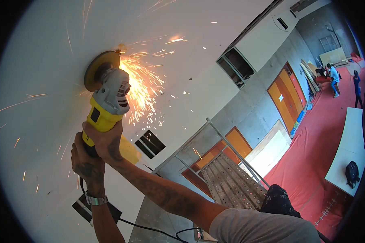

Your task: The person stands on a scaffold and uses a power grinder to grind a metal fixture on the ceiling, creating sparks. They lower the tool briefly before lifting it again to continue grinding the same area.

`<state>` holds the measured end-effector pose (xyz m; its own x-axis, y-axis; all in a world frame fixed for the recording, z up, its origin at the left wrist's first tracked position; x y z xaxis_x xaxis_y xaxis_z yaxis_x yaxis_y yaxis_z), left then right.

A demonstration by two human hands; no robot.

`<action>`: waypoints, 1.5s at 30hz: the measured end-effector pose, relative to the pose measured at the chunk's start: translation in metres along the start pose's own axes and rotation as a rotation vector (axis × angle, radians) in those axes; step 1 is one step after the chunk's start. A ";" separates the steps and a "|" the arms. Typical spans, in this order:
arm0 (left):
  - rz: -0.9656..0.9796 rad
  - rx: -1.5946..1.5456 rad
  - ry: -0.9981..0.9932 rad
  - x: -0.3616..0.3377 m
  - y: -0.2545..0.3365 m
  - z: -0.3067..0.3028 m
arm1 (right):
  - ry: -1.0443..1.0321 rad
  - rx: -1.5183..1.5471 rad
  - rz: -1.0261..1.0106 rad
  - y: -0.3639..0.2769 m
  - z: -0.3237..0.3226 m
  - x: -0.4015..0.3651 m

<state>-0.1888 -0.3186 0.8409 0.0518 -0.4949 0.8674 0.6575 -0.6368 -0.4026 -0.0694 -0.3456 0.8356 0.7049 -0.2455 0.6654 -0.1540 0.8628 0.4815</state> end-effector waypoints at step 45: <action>-0.001 -0.024 0.021 -0.003 0.007 0.003 | -0.005 -0.040 -0.032 -0.006 -0.005 0.003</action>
<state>-0.1822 -0.3194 0.8368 0.0356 -0.5066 0.8614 0.6394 -0.6509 -0.4092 -0.0629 -0.3488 0.8314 0.7059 -0.2755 0.6525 -0.1034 0.8713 0.4798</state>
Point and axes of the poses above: each hand's wrist, its own x-axis towards the middle knuckle, its own z-axis out of the palm, y = z × x, the point moved 7 cm from there along x, towards the middle knuckle, and after that the axes turned 10 degrees about x, right-handed, at the moved point
